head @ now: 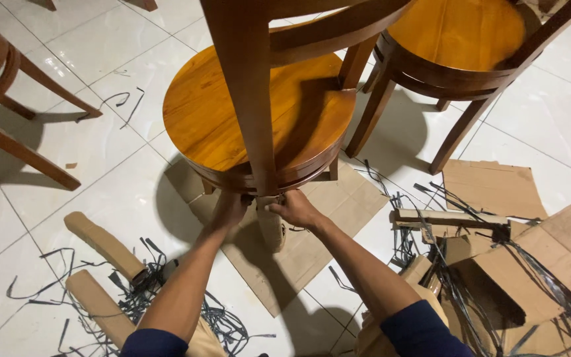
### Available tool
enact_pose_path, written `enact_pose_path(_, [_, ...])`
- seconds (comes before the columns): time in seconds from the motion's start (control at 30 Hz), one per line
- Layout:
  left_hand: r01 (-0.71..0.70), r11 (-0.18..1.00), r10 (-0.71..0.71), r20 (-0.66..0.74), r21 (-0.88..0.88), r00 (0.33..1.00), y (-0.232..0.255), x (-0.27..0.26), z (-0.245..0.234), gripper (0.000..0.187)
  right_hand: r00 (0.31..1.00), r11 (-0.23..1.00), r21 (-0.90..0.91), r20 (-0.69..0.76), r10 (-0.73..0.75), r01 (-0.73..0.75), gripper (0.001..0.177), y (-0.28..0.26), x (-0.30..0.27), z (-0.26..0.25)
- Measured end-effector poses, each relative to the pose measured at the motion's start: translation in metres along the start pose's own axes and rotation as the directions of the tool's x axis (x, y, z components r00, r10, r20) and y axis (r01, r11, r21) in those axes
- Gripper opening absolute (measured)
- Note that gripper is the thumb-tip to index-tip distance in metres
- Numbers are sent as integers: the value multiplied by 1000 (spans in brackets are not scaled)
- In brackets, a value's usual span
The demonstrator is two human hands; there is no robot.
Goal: Wrapping wooden chair legs with cardboard and securing them with plastic ties
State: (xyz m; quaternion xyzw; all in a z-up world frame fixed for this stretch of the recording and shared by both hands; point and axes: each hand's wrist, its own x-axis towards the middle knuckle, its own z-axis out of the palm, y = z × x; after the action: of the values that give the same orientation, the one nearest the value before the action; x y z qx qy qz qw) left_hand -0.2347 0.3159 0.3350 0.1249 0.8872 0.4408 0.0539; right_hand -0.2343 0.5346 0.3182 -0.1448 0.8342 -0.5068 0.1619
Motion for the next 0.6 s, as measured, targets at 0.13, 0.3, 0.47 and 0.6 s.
enact_pose_path(0.13, [55,990,-49,-47,133,998,33,-20,-3,23,985,899,-436,-138,-109,38,22,-6,-19,4])
enact_pose_path(0.3, [170,929,-161,-54,329,985,3,-31,20,28,958,759,-650,-234,-164,-29,16,0,-31,14])
enact_pose_path(0.47, [69,907,-42,-74,416,996,21,-66,18,28,959,825,-552,-278,-47,-120,7,-32,-59,15])
enact_pose_path(0.6, [44,884,18,-127,465,992,10,-81,22,26,962,801,-584,-270,-35,-135,4,-26,-77,19])
